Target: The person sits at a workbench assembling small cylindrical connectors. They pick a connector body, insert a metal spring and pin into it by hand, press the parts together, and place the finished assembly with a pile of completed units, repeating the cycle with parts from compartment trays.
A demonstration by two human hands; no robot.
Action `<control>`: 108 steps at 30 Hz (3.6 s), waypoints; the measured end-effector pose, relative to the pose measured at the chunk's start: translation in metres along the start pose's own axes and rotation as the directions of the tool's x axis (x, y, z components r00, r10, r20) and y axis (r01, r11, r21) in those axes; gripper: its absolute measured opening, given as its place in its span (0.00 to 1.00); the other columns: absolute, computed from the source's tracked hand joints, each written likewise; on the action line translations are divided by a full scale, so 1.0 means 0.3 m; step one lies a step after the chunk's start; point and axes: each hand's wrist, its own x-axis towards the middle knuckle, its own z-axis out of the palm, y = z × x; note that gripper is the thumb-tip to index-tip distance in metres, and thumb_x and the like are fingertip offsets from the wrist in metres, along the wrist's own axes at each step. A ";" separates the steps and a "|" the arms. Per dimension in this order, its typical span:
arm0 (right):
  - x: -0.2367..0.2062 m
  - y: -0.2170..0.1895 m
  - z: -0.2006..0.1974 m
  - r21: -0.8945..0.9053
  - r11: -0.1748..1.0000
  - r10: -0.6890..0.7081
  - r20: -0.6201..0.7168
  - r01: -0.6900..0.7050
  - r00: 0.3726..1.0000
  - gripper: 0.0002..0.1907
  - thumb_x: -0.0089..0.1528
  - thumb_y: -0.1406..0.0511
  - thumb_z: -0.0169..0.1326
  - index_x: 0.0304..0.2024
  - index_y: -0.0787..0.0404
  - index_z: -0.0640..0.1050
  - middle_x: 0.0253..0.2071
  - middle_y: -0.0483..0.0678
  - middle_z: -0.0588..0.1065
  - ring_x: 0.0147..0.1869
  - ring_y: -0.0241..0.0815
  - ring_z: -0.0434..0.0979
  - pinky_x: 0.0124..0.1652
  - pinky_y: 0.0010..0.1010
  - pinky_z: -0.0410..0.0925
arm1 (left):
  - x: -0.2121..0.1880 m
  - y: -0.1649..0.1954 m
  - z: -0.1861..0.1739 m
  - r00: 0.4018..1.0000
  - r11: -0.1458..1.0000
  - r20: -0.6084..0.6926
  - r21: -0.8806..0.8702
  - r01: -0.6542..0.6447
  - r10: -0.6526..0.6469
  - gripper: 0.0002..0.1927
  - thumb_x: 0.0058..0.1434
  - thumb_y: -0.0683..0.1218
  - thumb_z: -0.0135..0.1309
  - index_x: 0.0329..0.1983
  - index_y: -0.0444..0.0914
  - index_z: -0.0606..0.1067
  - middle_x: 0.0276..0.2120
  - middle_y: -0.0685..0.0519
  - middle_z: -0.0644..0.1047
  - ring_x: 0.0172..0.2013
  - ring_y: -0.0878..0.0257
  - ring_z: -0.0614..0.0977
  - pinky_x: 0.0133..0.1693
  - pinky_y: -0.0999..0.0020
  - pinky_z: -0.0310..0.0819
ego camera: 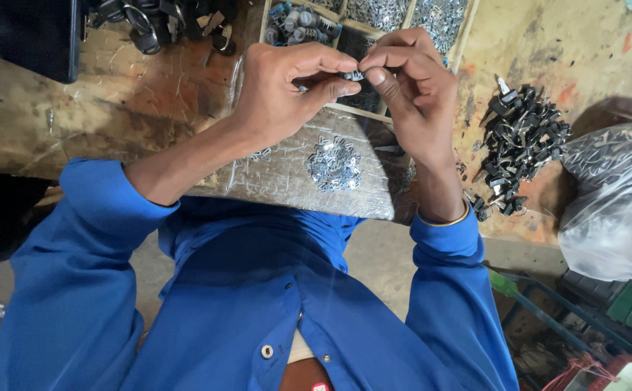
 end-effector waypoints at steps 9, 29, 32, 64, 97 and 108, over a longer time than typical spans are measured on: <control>0.005 -0.041 0.005 -0.252 0.966 -0.074 -0.024 0.065 0.997 0.06 0.69 0.76 0.64 0.48 0.67 0.82 0.52 0.50 0.76 0.53 0.38 0.78 0.51 0.26 0.70 | 0.001 -0.021 -0.004 0.997 0.992 -0.004 0.101 -0.080 0.081 0.10 0.67 0.36 0.67 0.50 0.30 0.80 0.43 0.45 0.84 0.46 0.59 0.88 0.47 0.71 0.88; -0.003 0.004 0.002 0.300 0.942 0.151 0.019 -0.149 0.988 0.05 0.71 0.75 0.57 0.49 0.67 0.81 0.53 0.48 0.72 0.58 0.37 0.71 0.60 0.28 0.64 | 0.001 -0.001 -0.004 0.999 0.999 -0.009 0.027 -0.037 0.037 0.09 0.67 0.35 0.67 0.48 0.30 0.80 0.43 0.46 0.85 0.46 0.60 0.89 0.46 0.72 0.86; -0.002 0.000 0.008 0.268 0.952 0.145 0.044 -0.151 0.989 0.05 0.71 0.75 0.58 0.48 0.67 0.82 0.53 0.47 0.72 0.57 0.37 0.71 0.59 0.28 0.64 | 0.001 0.005 0.000 1.000 0.999 -0.008 0.036 -0.004 0.004 0.09 0.65 0.35 0.68 0.47 0.30 0.80 0.41 0.46 0.85 0.44 0.61 0.89 0.42 0.72 0.85; 0.001 0.050 -0.021 -0.804 0.577 -0.063 0.136 0.147 0.989 0.11 0.58 0.69 0.66 0.43 0.58 0.80 0.47 0.45 0.71 0.57 0.50 0.65 0.56 0.46 0.52 | 0.003 -0.005 -0.007 0.999 0.999 -0.002 -0.002 -0.052 0.052 0.10 0.70 0.31 0.61 0.53 0.29 0.79 0.48 0.45 0.83 0.49 0.58 0.88 0.46 0.71 0.88; 0.011 -0.022 -0.006 -0.201 0.979 -0.028 0.032 0.034 0.999 0.05 0.73 0.76 0.60 0.52 0.69 0.80 0.51 0.51 0.75 0.52 0.39 0.75 0.52 0.26 0.69 | 0.001 -0.010 -0.001 0.997 0.993 -0.023 0.089 -0.078 0.080 0.10 0.68 0.32 0.65 0.50 0.31 0.80 0.44 0.48 0.84 0.47 0.60 0.89 0.48 0.72 0.88; 0.002 -0.013 -0.019 0.021 0.995 0.095 -0.024 -0.095 0.995 0.05 0.73 0.77 0.58 0.51 0.69 0.80 0.53 0.49 0.76 0.53 0.35 0.76 0.53 0.24 0.69 | -0.003 -0.012 -0.002 0.997 0.995 -0.021 0.073 -0.070 0.072 0.10 0.67 0.33 0.66 0.49 0.32 0.81 0.45 0.49 0.84 0.45 0.62 0.89 0.45 0.72 0.87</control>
